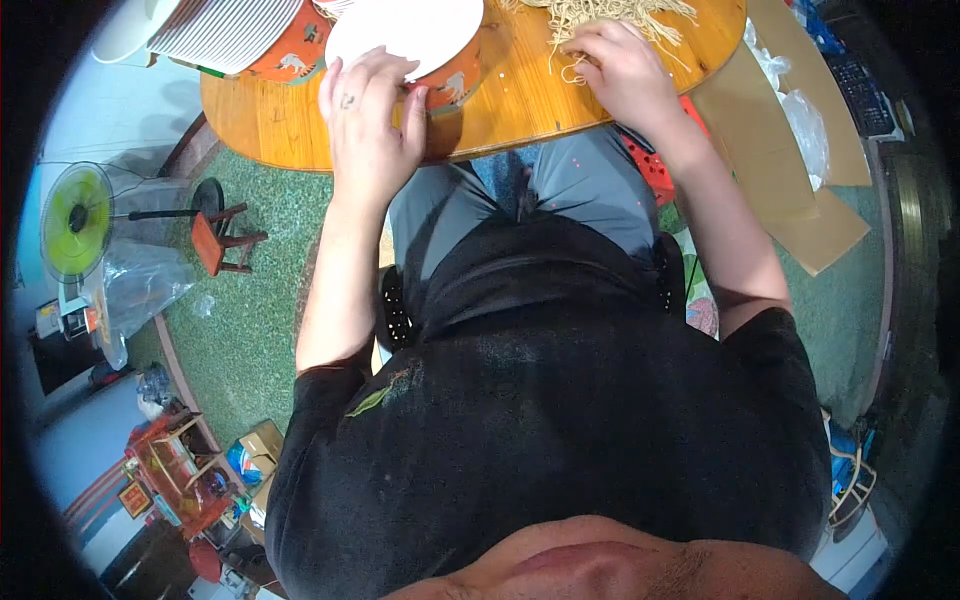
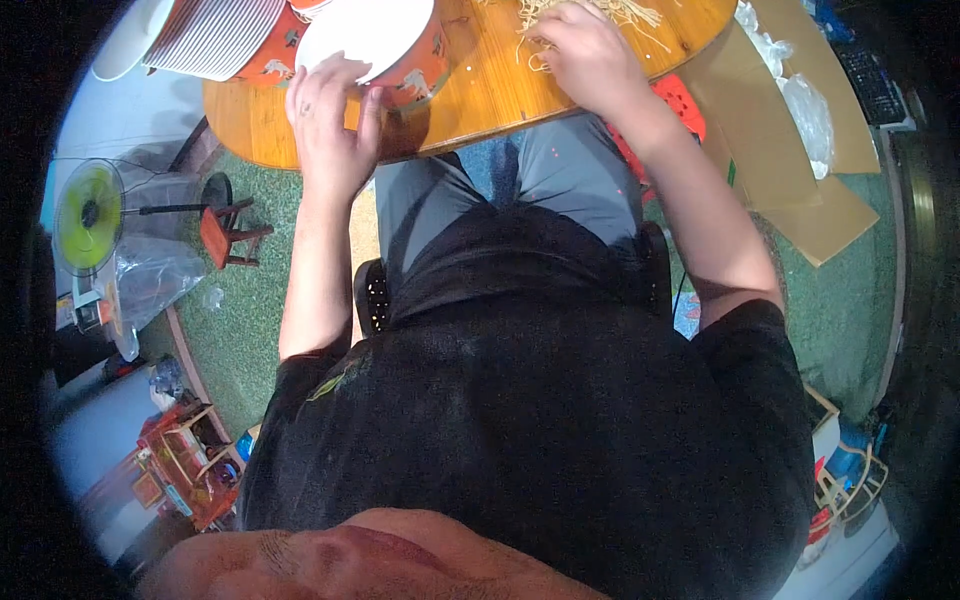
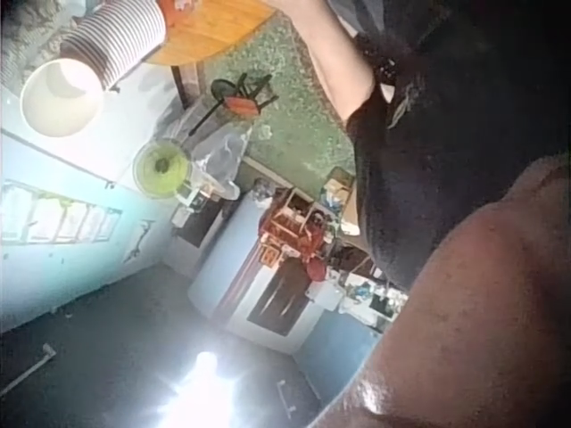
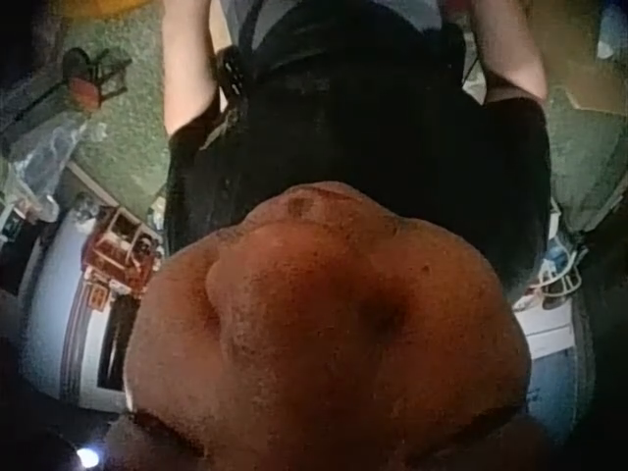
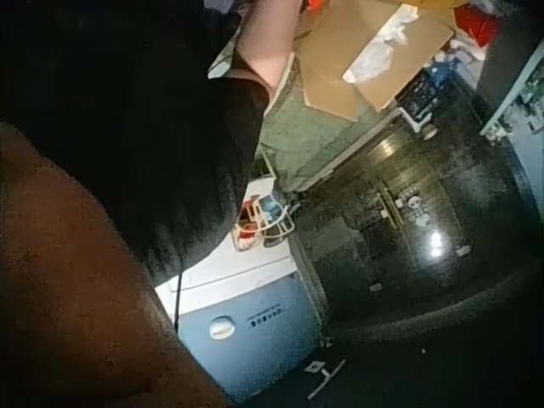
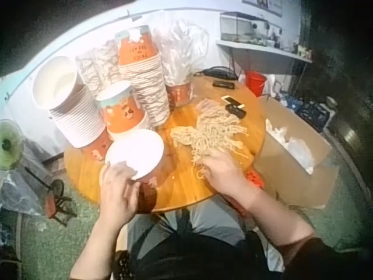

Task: Attaching strings or ties to paper bowls for packaging or preparation.

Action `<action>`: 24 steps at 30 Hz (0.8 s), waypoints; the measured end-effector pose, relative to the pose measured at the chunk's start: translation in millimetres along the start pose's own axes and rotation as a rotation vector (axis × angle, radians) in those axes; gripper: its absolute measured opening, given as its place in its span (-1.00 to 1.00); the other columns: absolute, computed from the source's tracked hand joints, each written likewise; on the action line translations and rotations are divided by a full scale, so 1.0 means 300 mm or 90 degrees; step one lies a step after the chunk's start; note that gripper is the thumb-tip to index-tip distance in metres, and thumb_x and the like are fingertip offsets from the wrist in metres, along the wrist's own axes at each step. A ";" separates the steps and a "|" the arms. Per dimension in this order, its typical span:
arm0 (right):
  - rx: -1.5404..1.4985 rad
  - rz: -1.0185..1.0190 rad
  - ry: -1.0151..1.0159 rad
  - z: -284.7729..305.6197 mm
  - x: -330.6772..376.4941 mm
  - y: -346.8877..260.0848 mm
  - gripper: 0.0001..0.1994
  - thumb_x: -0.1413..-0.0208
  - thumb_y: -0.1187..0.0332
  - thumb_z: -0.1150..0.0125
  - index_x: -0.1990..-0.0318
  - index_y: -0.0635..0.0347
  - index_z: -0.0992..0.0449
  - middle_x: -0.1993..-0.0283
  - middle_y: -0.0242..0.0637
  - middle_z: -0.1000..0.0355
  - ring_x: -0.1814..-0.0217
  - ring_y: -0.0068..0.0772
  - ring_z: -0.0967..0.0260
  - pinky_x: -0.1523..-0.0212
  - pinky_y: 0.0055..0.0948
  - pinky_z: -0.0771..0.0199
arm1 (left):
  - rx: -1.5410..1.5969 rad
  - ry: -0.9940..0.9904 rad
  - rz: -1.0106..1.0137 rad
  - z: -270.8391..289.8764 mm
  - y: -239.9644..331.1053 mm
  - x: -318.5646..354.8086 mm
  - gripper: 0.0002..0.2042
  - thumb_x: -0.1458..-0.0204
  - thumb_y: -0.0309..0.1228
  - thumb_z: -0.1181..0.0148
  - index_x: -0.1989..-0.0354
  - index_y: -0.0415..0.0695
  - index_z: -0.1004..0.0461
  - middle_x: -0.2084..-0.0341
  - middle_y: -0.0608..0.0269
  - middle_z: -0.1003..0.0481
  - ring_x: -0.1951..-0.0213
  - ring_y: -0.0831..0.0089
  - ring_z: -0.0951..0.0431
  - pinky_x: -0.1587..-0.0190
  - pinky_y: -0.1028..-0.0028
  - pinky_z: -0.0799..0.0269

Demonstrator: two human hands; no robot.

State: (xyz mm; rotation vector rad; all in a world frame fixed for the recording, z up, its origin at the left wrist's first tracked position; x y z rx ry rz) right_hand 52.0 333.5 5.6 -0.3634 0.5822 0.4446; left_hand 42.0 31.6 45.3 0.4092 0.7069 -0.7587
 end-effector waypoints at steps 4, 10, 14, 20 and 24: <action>0.047 -0.079 -0.188 -0.025 -0.050 0.031 -0.92 0.03 0.43 -0.32 0.38 0.20 -0.66 0.20 -0.06 -0.52 0.06 0.09 -0.48 0.02 -0.08 -0.48 | -0.014 0.058 0.008 0.010 0.017 0.040 -0.70 -0.05 -0.46 -0.36 0.01 -0.07 -0.56 -0.07 0.16 -0.52 -0.25 0.12 -0.45 -0.38 0.03 -0.16; 0.027 -0.047 -0.012 0.017 0.011 0.014 -0.90 -0.10 0.47 -0.35 0.23 0.22 -0.60 0.08 -0.23 -0.53 -0.03 -0.07 -0.47 -0.08 -0.20 -0.49 | 0.072 0.112 0.032 0.030 0.079 0.129 -0.72 0.00 -0.57 -0.32 0.07 -0.14 -0.56 0.00 0.10 -0.53 -0.15 0.05 -0.51 -0.25 0.13 -0.31; 0.012 -0.140 -0.036 -0.004 0.097 0.021 -0.93 -0.14 0.43 -0.31 0.27 0.23 -0.60 0.13 -0.21 -0.54 -0.01 -0.07 -0.48 -0.05 -0.18 -0.49 | 0.096 0.115 0.023 0.014 0.131 0.185 -0.67 0.17 -0.60 -0.38 0.16 -0.09 -0.56 0.07 0.15 -0.53 -0.03 0.11 -0.54 -0.10 0.16 -0.32; 0.071 -0.114 -0.038 -0.011 -0.004 0.012 -0.91 -0.16 0.40 -0.29 0.26 0.20 -0.62 0.10 -0.19 -0.58 -0.01 -0.05 -0.49 -0.12 -0.15 -0.46 | 0.109 0.102 0.001 0.018 0.152 0.155 -0.68 0.12 -0.62 -0.38 0.14 -0.11 -0.55 0.03 0.11 -0.52 -0.06 0.10 -0.52 -0.14 0.19 -0.38; -0.074 -0.002 -0.121 0.026 -0.146 -0.007 -0.93 -0.02 0.42 -0.27 0.39 0.20 -0.60 0.25 -0.10 -0.46 0.12 0.03 -0.44 0.07 -0.14 -0.47 | 0.073 0.138 -0.007 -0.002 0.109 0.108 -0.64 0.16 -0.58 -0.40 0.11 -0.09 -0.57 -0.03 0.13 -0.52 -0.10 0.13 -0.52 -0.14 0.19 -0.31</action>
Point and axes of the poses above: each hand's wrist, its own x-axis away from the middle knuckle, its own z-axis out of the back of the hand, y = z × x, the point moved 3 cm from there along -x, towards the middle knuckle
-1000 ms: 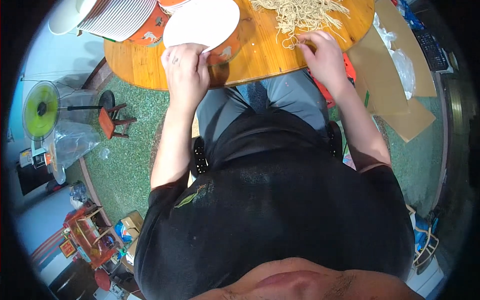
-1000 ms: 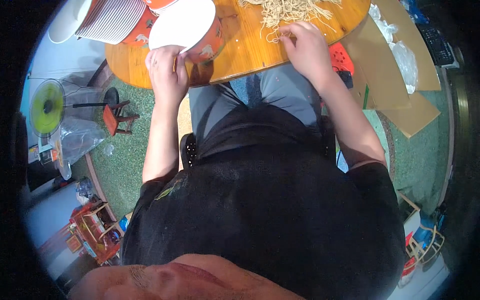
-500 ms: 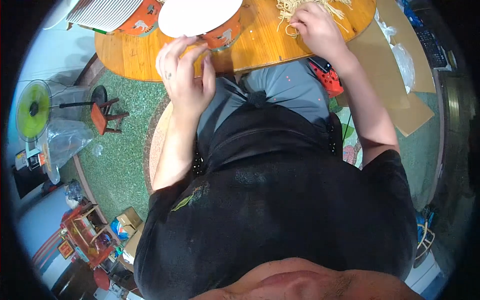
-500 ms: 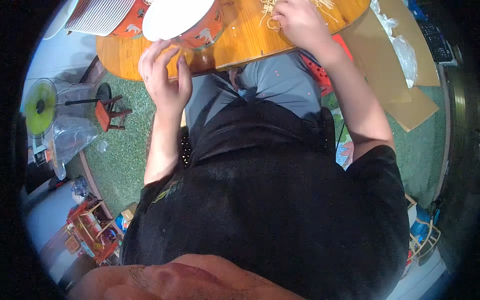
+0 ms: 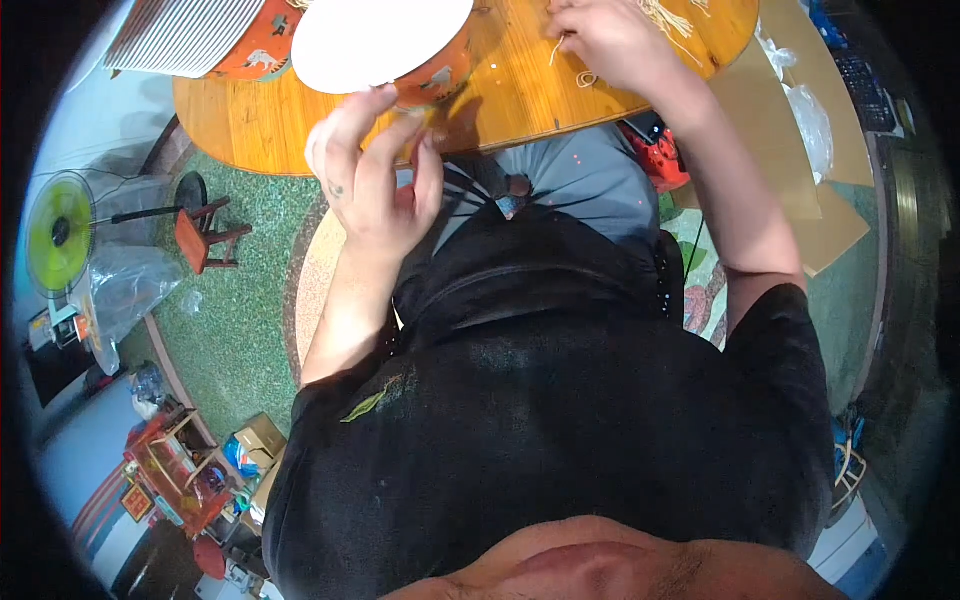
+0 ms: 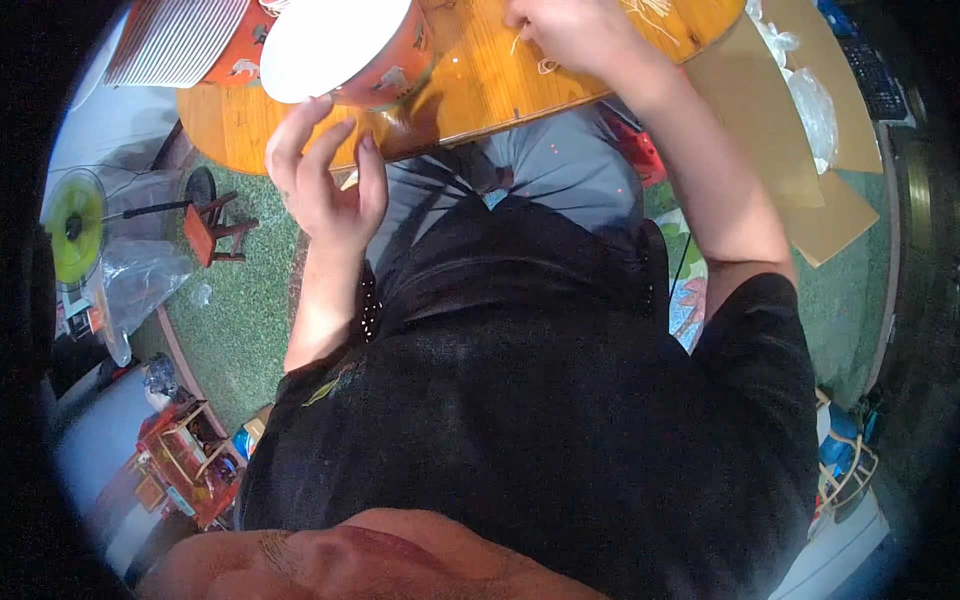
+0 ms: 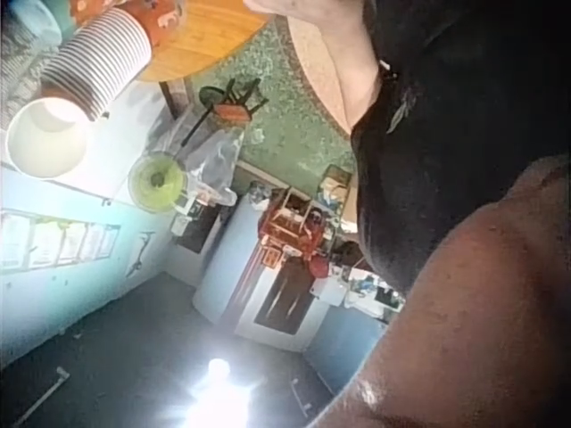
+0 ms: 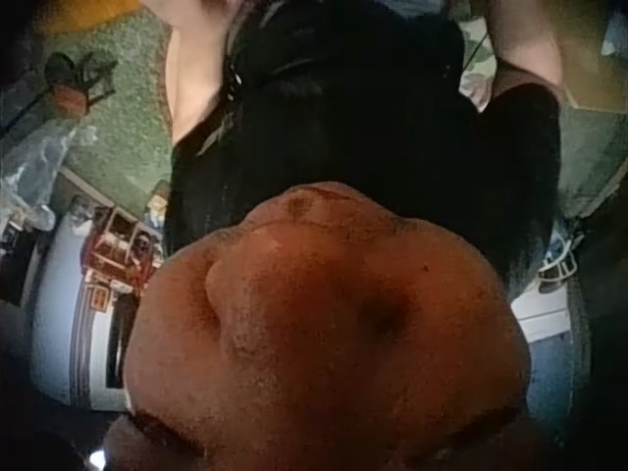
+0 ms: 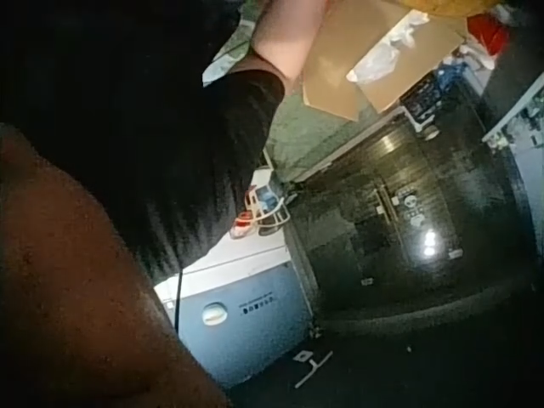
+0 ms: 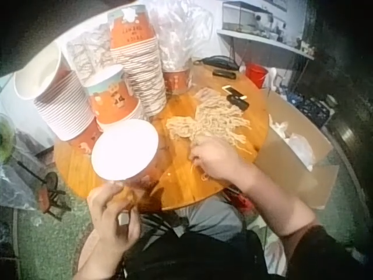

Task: Attaching strings or ties to paper bowls for packaging or preparation.

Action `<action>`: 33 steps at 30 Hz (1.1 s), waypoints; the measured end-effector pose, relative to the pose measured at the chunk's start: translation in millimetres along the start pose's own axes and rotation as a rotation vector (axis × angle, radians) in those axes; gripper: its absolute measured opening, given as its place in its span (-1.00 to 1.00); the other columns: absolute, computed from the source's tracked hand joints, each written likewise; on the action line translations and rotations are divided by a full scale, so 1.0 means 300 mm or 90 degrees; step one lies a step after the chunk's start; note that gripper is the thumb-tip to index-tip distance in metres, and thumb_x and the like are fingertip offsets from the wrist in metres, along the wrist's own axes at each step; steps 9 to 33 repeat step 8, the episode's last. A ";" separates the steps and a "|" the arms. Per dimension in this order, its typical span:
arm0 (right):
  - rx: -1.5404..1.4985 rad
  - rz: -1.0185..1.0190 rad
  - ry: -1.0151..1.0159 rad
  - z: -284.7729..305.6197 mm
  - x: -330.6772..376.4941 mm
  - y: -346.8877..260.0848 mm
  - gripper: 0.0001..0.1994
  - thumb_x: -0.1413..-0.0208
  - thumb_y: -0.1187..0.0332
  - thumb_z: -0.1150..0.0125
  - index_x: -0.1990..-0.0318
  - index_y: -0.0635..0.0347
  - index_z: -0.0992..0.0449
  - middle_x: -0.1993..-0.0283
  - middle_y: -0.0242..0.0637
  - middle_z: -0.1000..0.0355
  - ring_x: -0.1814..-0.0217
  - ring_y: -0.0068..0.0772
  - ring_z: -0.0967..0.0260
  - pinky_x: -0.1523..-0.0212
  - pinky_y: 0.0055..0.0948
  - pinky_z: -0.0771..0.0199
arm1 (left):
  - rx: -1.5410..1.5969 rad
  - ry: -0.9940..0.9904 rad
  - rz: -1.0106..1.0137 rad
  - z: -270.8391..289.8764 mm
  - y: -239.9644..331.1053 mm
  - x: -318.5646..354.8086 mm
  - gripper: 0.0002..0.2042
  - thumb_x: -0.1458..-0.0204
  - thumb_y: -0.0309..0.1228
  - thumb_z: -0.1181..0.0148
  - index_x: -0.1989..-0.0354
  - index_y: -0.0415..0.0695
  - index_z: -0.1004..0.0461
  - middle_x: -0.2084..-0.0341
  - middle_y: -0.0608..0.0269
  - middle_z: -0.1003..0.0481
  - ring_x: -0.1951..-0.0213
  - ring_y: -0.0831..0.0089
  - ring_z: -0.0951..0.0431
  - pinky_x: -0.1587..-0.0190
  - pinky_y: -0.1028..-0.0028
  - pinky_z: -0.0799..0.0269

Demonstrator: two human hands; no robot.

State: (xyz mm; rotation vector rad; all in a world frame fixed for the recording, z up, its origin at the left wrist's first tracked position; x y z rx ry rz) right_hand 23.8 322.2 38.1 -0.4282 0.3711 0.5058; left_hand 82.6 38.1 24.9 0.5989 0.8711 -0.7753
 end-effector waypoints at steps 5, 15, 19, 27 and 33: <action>0.043 0.099 -0.108 -0.017 -0.030 0.035 -0.95 0.01 0.42 -0.29 0.39 0.17 -0.56 0.21 -0.15 -0.42 0.05 -0.05 -0.39 0.00 -0.22 -0.41 | -0.036 -0.037 -0.005 -0.019 -0.055 -0.071 -0.62 0.06 -0.50 -0.41 0.00 -0.12 -0.56 -0.09 0.13 -0.51 -0.21 0.09 -0.48 -0.22 0.14 -0.27; 0.138 0.099 -0.200 -0.049 -0.027 0.018 -0.92 0.01 0.43 -0.31 0.34 0.14 -0.57 0.14 -0.16 -0.42 -0.09 -0.09 -0.34 -0.16 -0.26 -0.34 | -0.064 -0.101 0.006 -0.028 -0.112 -0.080 -0.58 0.01 -0.43 -0.43 -0.07 -0.08 -0.54 -0.14 0.10 -0.49 -0.25 0.05 -0.45 -0.35 0.10 -0.16; 0.138 0.099 -0.200 -0.049 -0.027 0.018 -0.92 0.01 0.43 -0.31 0.34 0.14 -0.57 0.14 -0.16 -0.42 -0.09 -0.09 -0.34 -0.16 -0.26 -0.34 | -0.064 -0.101 0.006 -0.028 -0.112 -0.080 -0.58 0.01 -0.43 -0.43 -0.07 -0.08 -0.54 -0.14 0.10 -0.49 -0.25 0.05 -0.45 -0.35 0.10 -0.16; 0.138 0.099 -0.200 -0.049 -0.027 0.018 -0.92 0.01 0.43 -0.31 0.34 0.14 -0.57 0.14 -0.16 -0.42 -0.09 -0.09 -0.34 -0.16 -0.26 -0.34 | -0.064 -0.101 0.006 -0.028 -0.112 -0.080 -0.58 0.01 -0.43 -0.43 -0.07 -0.08 -0.54 -0.14 0.10 -0.49 -0.25 0.05 -0.45 -0.35 0.10 -0.16; 0.138 0.099 -0.200 -0.049 -0.027 0.018 -0.92 0.01 0.43 -0.31 0.34 0.14 -0.57 0.14 -0.16 -0.42 -0.09 -0.09 -0.34 -0.16 -0.26 -0.34 | -0.064 -0.101 0.006 -0.028 -0.112 -0.080 -0.58 0.01 -0.43 -0.43 -0.07 -0.08 -0.54 -0.14 0.10 -0.49 -0.25 0.05 -0.45 -0.35 0.10 -0.16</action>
Point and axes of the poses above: each hand's wrist, its own x-axis away from the middle knuckle, its own z-axis out of the back of the hand, y = z × x, the point moved 3 cm from there along -x, towards the middle knuckle
